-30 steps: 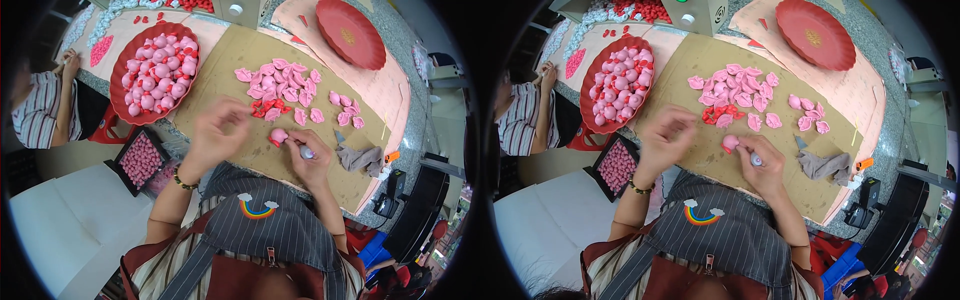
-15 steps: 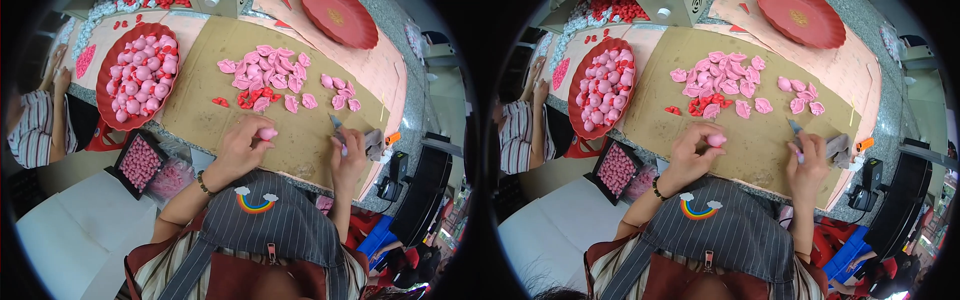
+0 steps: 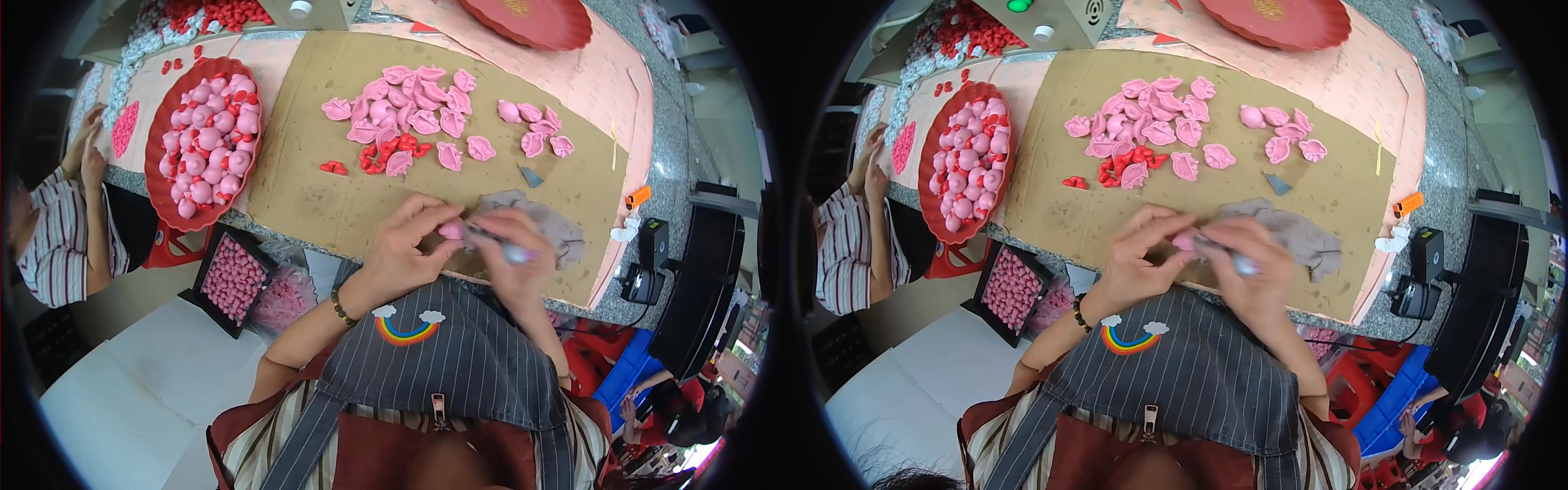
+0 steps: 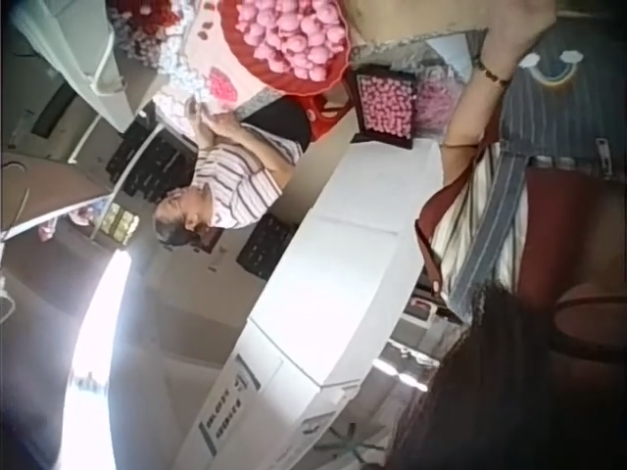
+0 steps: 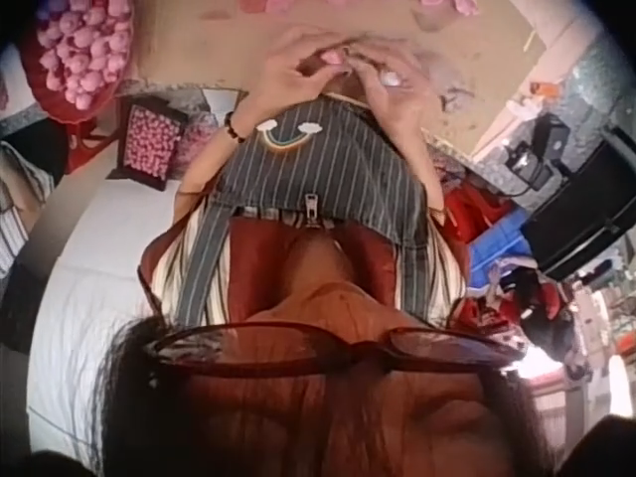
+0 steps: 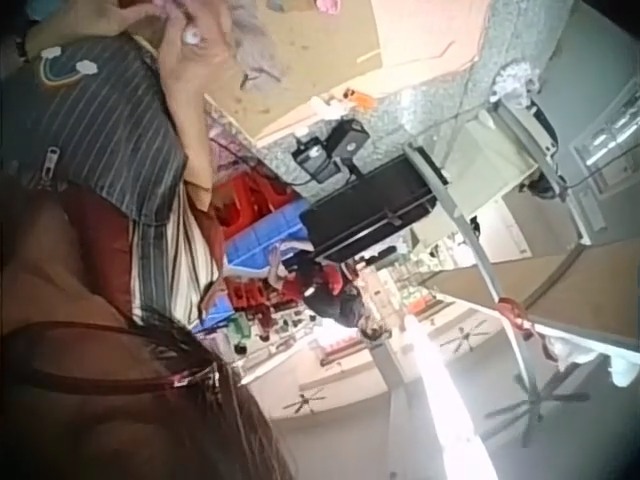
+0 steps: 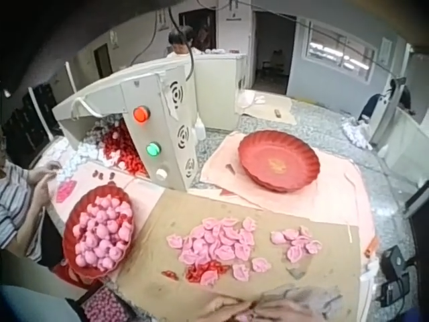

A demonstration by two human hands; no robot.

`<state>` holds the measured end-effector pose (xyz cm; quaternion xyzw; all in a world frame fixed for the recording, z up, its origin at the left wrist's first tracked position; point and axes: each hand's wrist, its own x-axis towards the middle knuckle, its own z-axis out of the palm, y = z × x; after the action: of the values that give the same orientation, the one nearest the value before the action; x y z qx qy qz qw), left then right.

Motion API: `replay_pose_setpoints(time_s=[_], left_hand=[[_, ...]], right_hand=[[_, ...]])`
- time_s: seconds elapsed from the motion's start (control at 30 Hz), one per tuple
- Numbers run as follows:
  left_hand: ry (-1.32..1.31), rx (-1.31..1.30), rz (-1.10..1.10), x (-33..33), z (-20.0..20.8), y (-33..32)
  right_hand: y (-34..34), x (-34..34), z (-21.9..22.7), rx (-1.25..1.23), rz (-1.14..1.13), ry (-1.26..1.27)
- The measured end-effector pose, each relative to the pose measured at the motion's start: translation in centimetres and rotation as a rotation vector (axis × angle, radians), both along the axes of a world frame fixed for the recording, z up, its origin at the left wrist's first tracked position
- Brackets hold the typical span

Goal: Apply glue to pink plastic parts and attach them to a larger pink toy base.

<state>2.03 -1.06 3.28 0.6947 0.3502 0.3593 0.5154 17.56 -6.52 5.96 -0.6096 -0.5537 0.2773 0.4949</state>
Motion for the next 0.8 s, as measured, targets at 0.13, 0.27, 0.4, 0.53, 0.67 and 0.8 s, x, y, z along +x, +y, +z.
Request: replay_pose_setpoints(time_s=[0.13,0.27,0.4,0.53,0.67,0.8], left_hand=[[0.029,0.038,0.010,0.1,-0.8,0.1],[0.120,0.313,-0.020,-0.5,-1.9,0.2],[0.185,0.379,0.048,-0.3,-1.9,0.3],[0.232,0.350,0.059,-0.4,-2.2,0.2],[0.171,0.309,0.082,-0.2,-2.1,0.1],[0.226,0.326,0.112,-0.2,-2.3,-0.2]], right_hand=[[0.3,-0.2,-2.1,0.026,-0.057,-0.089],[0.5,0.9,-2.6,0.050,-0.076,-0.431],[0.8,-0.8,-1.7,0.121,0.003,0.000],[2.1,-2.4,-2.9,0.189,-0.084,-0.186],[4.5,-1.4,-2.6,0.005,-0.103,-0.122],[2.3,-1.2,-2.4,-0.002,-0.021,0.110]])
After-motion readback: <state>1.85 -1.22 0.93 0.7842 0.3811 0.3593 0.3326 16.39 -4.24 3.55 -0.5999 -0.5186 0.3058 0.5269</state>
